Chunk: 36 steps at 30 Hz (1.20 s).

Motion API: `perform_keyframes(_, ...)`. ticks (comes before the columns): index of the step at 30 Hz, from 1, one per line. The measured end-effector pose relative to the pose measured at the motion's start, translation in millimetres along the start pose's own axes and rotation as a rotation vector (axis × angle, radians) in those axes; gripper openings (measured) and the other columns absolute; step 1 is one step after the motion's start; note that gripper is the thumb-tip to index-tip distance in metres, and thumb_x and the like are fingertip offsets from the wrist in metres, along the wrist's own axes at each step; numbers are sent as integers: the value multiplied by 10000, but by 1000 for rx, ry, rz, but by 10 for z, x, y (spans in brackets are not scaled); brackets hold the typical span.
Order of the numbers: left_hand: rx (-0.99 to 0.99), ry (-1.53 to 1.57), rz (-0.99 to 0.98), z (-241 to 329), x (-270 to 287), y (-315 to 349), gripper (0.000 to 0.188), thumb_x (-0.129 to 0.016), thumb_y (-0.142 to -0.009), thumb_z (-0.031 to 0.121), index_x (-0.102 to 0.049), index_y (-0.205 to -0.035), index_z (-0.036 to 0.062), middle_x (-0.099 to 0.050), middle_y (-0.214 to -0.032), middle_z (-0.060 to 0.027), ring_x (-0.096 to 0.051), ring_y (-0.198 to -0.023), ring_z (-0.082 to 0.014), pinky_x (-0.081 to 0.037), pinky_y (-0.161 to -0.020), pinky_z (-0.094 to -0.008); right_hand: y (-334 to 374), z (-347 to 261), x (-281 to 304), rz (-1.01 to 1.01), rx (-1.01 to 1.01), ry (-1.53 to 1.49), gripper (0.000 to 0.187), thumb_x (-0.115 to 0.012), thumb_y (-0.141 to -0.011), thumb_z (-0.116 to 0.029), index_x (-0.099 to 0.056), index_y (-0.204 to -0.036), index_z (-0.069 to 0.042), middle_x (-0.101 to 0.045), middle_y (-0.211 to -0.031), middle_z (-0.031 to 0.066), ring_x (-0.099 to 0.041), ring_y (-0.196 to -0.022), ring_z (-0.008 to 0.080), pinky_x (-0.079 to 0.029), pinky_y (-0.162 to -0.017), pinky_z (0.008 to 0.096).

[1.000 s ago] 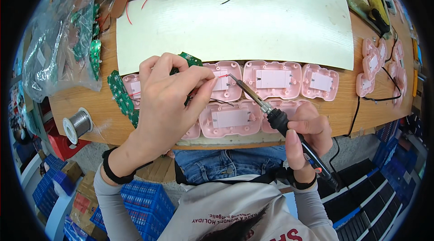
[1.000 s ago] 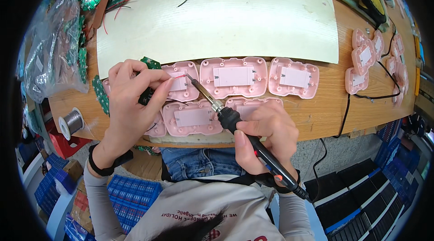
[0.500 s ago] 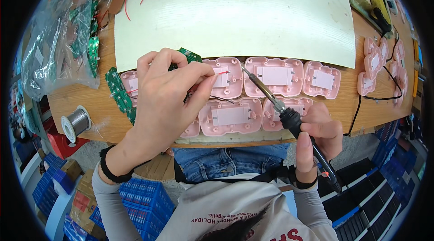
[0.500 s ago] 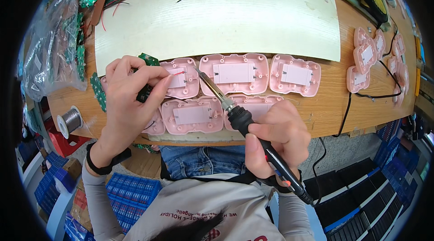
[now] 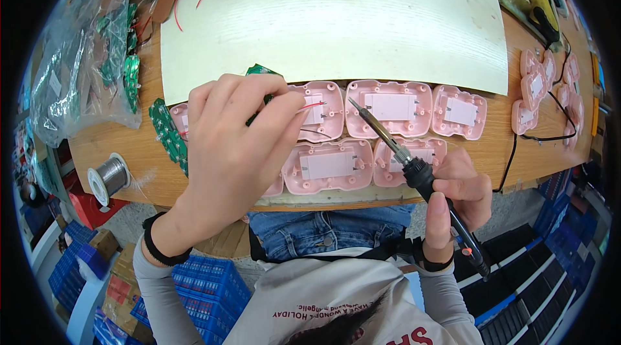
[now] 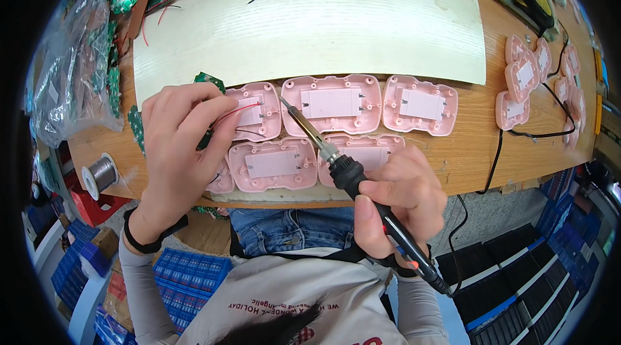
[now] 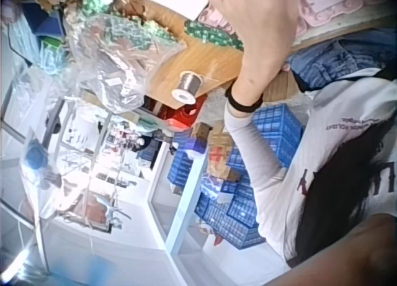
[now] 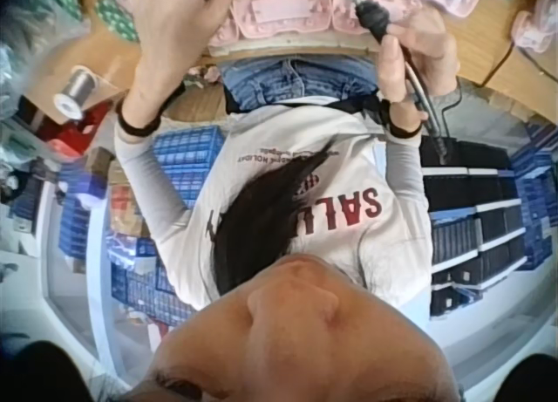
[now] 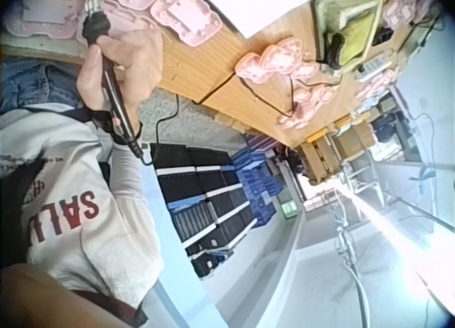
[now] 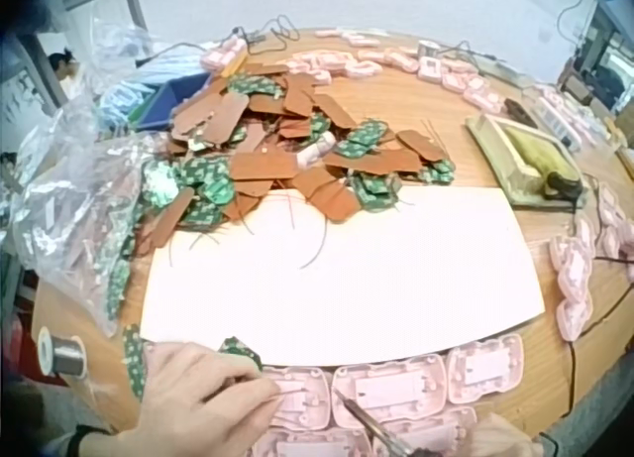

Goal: The person uses a soldering iron to attach wires to pink plastic housings on a workbench. They repeatedly pick up green circuit boards, align wires, and solder connections before moving to the next unit.

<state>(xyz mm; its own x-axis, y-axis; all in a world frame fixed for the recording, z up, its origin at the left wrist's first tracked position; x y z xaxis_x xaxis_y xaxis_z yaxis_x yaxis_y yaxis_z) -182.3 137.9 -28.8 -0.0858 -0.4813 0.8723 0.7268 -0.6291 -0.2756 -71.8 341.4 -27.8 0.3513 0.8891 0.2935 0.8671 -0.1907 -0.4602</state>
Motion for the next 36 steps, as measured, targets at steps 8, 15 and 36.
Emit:
perform_keyframes(8,-57,153,-157,5,24,-26,159,-717,-668,69,-633,-801,96,-612,-950,3,-519,-954,-237,-339,-837,-346,56,-7,62,-11,-55,-21,164,-597,-653,-6,-532,-803,0,-548,-649,102,-491,-511,198,-380,-515,309)
perform_keyframes(15,-7,134,-149,-33,2,-49,132,-719,-668,76,-630,-765,87,-633,-913,5,-523,-970,-223,-326,-860,-359,77,-40,39,-1,-81,-84,156,-610,-659,-15,-537,-796,-7,-554,-639,92,-451,-466,183,-352,-500,306)
perform_keyframes(36,-30,113,-123,-39,-23,-42,120,-720,-668,80,-636,-754,94,-631,-908,15,-530,-965,-216,-324,-858,-356,35,-28,-120,-68,-75,-25,127,-624,-651,0,-545,-750,-11,-568,-612,86,-503,-478,190,-375,-507,298)
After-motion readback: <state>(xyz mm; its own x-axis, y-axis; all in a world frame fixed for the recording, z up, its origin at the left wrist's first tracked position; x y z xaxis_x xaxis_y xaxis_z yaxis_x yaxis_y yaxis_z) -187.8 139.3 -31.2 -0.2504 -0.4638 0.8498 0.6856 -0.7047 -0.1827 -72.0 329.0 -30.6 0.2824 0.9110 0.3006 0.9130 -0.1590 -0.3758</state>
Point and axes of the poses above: each hand's wrist, its own y-axis away from the middle knuckle, its own x-axis out of the back of the hand, z = x × y, the point moved 3 cm from there along -y, towards the middle knuckle
